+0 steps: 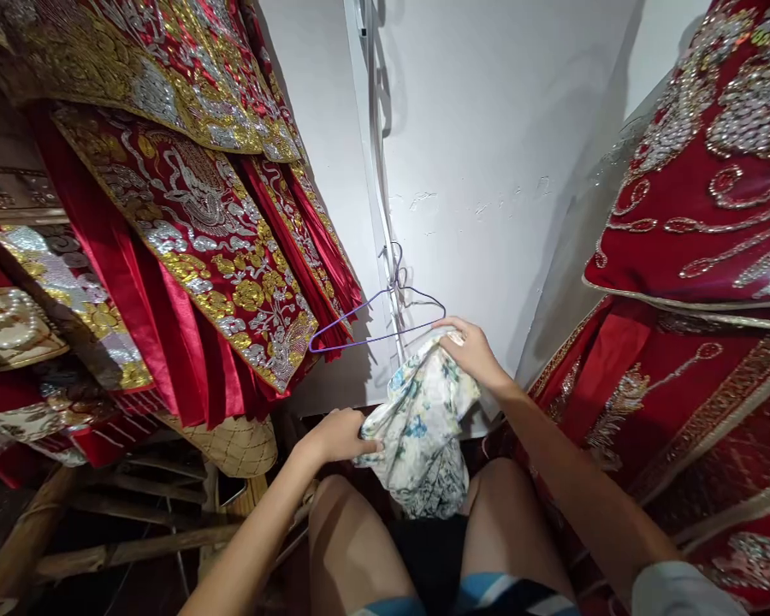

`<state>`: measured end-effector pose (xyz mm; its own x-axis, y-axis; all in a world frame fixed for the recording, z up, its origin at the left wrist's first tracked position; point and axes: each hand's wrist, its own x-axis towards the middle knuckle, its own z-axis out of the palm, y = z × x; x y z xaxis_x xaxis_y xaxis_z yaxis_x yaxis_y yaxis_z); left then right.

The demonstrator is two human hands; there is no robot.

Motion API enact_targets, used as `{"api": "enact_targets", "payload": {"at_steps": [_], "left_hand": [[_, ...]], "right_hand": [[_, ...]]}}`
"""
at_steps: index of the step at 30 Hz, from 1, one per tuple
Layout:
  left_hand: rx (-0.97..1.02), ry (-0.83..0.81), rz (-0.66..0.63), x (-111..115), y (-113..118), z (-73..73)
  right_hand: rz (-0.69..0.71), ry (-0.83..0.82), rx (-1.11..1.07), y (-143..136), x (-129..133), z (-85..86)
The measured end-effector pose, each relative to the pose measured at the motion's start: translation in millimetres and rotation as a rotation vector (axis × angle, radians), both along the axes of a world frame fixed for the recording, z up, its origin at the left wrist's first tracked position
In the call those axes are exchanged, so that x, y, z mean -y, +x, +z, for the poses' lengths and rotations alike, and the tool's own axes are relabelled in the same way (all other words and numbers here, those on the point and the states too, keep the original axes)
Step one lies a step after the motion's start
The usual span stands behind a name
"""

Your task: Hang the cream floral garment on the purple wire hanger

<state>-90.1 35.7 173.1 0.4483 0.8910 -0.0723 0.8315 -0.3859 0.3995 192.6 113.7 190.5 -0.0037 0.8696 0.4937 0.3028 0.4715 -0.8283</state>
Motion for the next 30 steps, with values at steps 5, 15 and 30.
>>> {"api": "enact_targets", "payload": {"at_steps": [5,15,30], "left_hand": [[-0.067,0.118,0.001,14.8,-11.2,19.3],[-0.243,0.118,0.218,11.4,-43.0,20.9],[0.251,0.515,0.23,-56.6,-17.8,60.0]], "right_hand": [[0.019,-0.188,-0.128,-32.2,-59.5,-30.2],[0.163,-0.086,0.251,-14.0,-38.2,-34.2],[0.072,-0.08,0.23,18.2,29.1,-3.2]]}}
